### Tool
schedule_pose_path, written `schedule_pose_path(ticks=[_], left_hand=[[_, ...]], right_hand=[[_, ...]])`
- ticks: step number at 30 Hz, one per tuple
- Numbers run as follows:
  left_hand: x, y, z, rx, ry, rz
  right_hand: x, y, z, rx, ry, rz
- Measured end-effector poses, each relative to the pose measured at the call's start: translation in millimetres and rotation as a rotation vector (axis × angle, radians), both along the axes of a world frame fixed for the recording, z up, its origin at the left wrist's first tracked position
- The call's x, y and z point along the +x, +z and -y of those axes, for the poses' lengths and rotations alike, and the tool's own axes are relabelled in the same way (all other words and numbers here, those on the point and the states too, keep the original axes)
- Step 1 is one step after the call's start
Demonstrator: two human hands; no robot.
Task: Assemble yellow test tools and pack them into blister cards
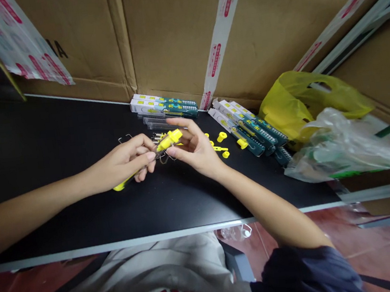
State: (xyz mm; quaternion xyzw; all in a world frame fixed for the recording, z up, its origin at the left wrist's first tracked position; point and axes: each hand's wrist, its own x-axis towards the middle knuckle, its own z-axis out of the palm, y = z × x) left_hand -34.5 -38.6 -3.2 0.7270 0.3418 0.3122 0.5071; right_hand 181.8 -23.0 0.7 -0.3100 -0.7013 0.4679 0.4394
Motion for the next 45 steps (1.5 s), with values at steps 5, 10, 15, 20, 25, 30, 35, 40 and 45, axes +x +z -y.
schedule_pose_path(ticks=[5, 10, 15, 20, 25, 30, 35, 40, 45], left_hand=[[5.4, -1.8, 1.1, -0.178, -0.079, 0.218], [9.6, -6.3, 3.8, -0.247, -0.037, 0.289], [10.6, -8.9, -0.2, -0.324, -0.023, 0.281], [11.2, -10.9, 0.4, -0.375, -0.061, 0.203], [13.3, -12.2, 4.2, -0.366, -0.062, 0.164], [14.4, -16.1, 5.6, -0.351, -0.071, 0.153], [16.0, -16.5, 10.0, -0.243, -0.036, 0.137], [18.1, -13.9, 16.6, -0.23, -0.012, 0.106], [17.5, -16.7, 17.6, -0.247, -0.038, 0.099]], right_hand=[[0.0, -3.0, -4.8, -0.188, 0.054, -0.045], [-5.0, -7.2, -2.4, -0.264, 0.089, -0.05], [0.4, -1.3, -6.7, -0.281, 0.052, -0.137], [11.1, 11.7, -13.5, -0.234, -0.058, -0.153], [16.4, 20.4, -13.6, -0.145, -0.14, -0.158], [13.7, 24.7, -9.6, -0.099, -0.209, -0.186], [12.6, 27.6, -7.0, -0.041, -0.234, -0.195], [14.4, 26.5, -8.1, -0.049, -0.261, -0.202], [16.3, 27.2, -10.6, -0.046, -0.256, -0.216]])
